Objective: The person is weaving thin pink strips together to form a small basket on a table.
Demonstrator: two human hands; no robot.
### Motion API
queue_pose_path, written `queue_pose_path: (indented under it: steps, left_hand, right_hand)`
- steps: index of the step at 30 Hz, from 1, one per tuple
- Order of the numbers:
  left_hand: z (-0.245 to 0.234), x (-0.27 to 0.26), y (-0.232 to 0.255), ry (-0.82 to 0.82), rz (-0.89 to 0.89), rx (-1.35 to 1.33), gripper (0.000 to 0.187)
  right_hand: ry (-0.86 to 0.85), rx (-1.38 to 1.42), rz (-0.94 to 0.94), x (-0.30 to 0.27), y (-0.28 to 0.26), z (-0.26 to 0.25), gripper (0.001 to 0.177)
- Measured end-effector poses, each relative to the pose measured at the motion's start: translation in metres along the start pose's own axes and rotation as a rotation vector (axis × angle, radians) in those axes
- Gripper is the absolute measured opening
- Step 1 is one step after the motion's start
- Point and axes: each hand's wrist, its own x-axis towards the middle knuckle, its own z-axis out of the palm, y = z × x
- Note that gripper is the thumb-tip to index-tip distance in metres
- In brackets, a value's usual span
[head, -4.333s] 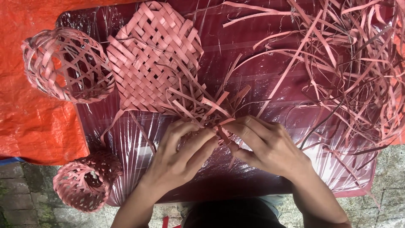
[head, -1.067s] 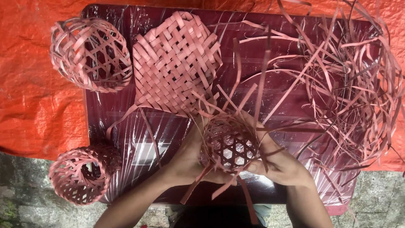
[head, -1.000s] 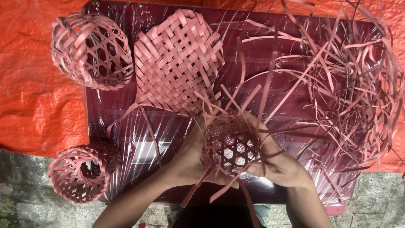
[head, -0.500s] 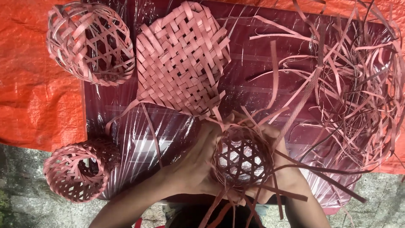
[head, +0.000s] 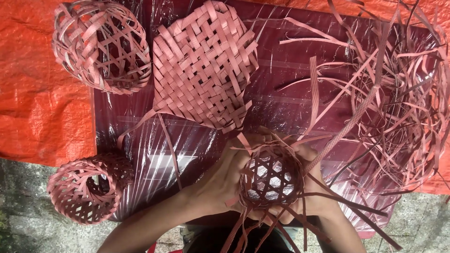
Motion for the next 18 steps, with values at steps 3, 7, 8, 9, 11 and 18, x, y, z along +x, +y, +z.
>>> queue_pose_path:
  steps: [3, 7, 8, 9, 11, 18]
  left_hand:
    - [-0.002, -0.003, 0.001, -0.107, -0.156, -0.045, 0.075]
    - [0.002, -0.001, -0.003, -0.14, -0.229, 0.001, 0.065]
    - [0.004, 0.0, -0.006, -0.068, -0.173, -0.057, 0.07]
    - [0.006, 0.001, -0.009, 0.002, -0.117, -0.115, 0.076]
    - [0.008, 0.004, -0.008, 0.039, -0.11, -0.128, 0.057]
    - [0.006, -0.004, -0.01, -0.015, -0.101, 0.108, 0.096]
  right_hand:
    - [-0.014, 0.012, 0.009, 0.001, -0.001, 0.0, 0.077]
    - [-0.029, 0.025, 0.017, -0.001, 0.001, -0.001, 0.073]
    - [-0.023, -0.033, 0.008, -0.004, 0.003, -0.003, 0.078]
    - [-0.017, -0.089, -0.002, -0.006, 0.005, -0.004, 0.082]
    - [0.242, 0.591, 0.681, 0.003, -0.002, -0.001, 0.071]
    - [0.401, 1.359, 1.55, -0.001, 0.003, -0.01, 0.068]
